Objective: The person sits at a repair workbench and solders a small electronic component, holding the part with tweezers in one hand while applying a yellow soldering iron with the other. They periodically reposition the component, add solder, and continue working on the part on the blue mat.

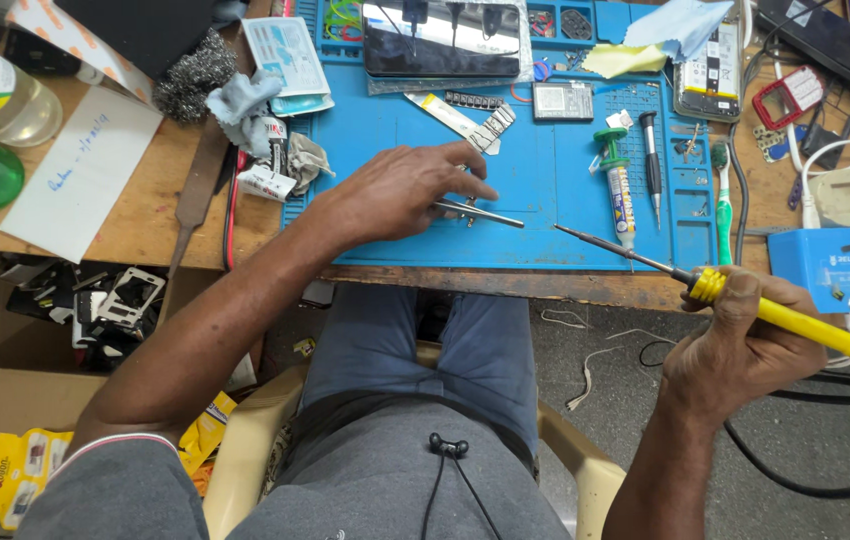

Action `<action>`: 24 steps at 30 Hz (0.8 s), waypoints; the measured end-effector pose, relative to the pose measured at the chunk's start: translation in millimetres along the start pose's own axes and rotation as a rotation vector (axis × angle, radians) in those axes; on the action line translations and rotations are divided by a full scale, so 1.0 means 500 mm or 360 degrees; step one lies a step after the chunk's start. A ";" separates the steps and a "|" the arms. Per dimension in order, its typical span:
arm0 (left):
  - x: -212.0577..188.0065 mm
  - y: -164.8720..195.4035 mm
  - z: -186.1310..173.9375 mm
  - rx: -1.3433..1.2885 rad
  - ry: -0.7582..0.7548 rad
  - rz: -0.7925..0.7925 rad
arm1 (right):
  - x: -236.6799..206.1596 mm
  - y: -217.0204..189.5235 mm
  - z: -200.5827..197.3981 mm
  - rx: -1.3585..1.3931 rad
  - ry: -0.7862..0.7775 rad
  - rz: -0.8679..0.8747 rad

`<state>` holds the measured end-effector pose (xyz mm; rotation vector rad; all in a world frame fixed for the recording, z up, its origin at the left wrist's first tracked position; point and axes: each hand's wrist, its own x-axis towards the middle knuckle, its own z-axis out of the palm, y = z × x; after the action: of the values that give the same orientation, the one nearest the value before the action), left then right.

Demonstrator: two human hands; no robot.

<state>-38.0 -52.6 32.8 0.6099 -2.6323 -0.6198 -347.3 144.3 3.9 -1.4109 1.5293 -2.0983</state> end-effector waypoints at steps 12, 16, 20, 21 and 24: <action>-0.040 -0.006 0.002 -0.0492 0.0747 -0.0368 | -0.002 -0.009 0.020 -0.0006 -0.0107 -0.0056; -0.074 -0.012 -0.009 -0.1645 0.1349 -0.0408 | 0.005 -0.009 0.061 0.0050 -0.0170 -0.0032; -0.106 -0.007 0.000 -0.1387 0.1370 -0.0369 | 0.006 -0.013 0.107 0.0108 -0.0217 0.0004; -0.113 -0.006 0.003 -0.1252 0.1303 -0.0473 | 0.006 -0.014 0.116 0.0110 -0.0226 0.0010; -0.121 -0.008 0.010 -0.1452 0.1285 -0.0455 | 0.009 -0.015 0.137 0.0088 -0.0245 0.0003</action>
<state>12.1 -24.9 11.5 0.7170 -1.3279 -1.2223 -294.1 100.9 13.6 -1.5116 1.4028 -1.9638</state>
